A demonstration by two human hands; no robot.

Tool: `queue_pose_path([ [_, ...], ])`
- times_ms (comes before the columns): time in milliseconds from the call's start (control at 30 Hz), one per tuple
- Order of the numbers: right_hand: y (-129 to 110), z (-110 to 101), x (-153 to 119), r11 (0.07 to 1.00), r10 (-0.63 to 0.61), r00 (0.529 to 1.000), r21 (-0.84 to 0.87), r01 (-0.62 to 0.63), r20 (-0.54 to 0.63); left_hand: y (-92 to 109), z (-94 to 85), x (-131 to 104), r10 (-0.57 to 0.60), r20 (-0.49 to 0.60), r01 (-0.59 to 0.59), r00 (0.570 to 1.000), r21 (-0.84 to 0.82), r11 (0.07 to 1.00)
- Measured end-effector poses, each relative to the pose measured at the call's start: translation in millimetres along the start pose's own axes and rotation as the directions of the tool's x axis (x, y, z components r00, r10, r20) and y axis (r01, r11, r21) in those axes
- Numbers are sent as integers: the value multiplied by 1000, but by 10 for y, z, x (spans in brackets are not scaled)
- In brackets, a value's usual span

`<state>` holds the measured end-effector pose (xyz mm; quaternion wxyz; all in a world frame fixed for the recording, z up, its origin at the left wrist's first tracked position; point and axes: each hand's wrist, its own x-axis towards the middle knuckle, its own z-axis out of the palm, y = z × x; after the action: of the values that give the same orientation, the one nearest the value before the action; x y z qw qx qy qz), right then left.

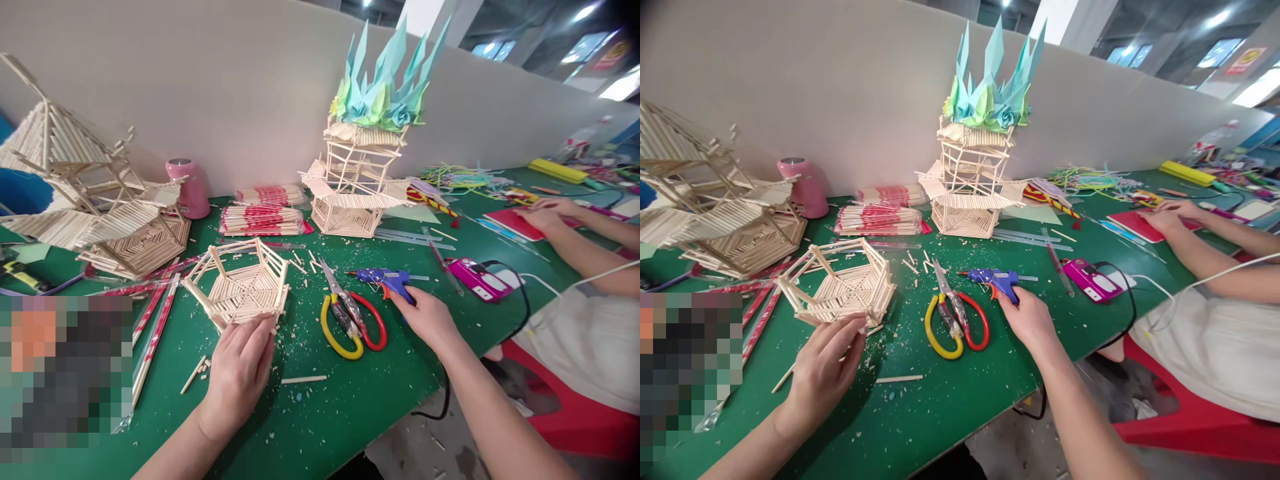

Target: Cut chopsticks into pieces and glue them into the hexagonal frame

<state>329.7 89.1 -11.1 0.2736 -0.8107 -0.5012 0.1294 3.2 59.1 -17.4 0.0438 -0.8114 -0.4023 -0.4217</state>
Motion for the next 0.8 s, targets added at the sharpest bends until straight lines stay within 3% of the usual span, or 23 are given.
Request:
queue_pose_path([
  [133, -73, -6, -117, 990, -104, 990, -103, 94, -91, 169, -174, -28, 49, 108, -47, 993, -29, 998],
  [233, -219, 21, -327, 968, -250, 956, -41, 247, -150, 230, -331, -129, 5, 127, 1, 992, -45, 999],
  [300, -383, 63, -517, 915, -387, 911, 64, 398, -144, 201, -437, -212, -65, 104, 71, 992, -51, 996],
  [367, -582, 133, -705, 836, -514, 855, 184, 517, -63, 123, -533, -275, -235, 81, 238, 969, -22, 971],
  [433, -782, 236, -852, 762, -607, 795, 291, 579, 9, 18, -601, -293, -463, 39, 464, 885, 0, 886],
  [500, -950, 363, -938, 743, -621, 781, 365, 561, 64, -85, -631, -266, -637, 36, 638, 770, -33, 770],
  [600, -1123, 553, -969, 730, -629, 772, 410, 547, 89, -191, -609, -188, -724, 98, 730, 683, -100, 676],
  [667, -1194, 648, -957, 720, -644, 758, 419, 553, 107, -223, -563, -144, -721, 127, 732, 681, -119, 671],
  [800, -1268, 757, -921, 727, -633, 763, 437, 529, 130, -256, -453, -108, -636, 127, 648, 761, -110, 753],
])
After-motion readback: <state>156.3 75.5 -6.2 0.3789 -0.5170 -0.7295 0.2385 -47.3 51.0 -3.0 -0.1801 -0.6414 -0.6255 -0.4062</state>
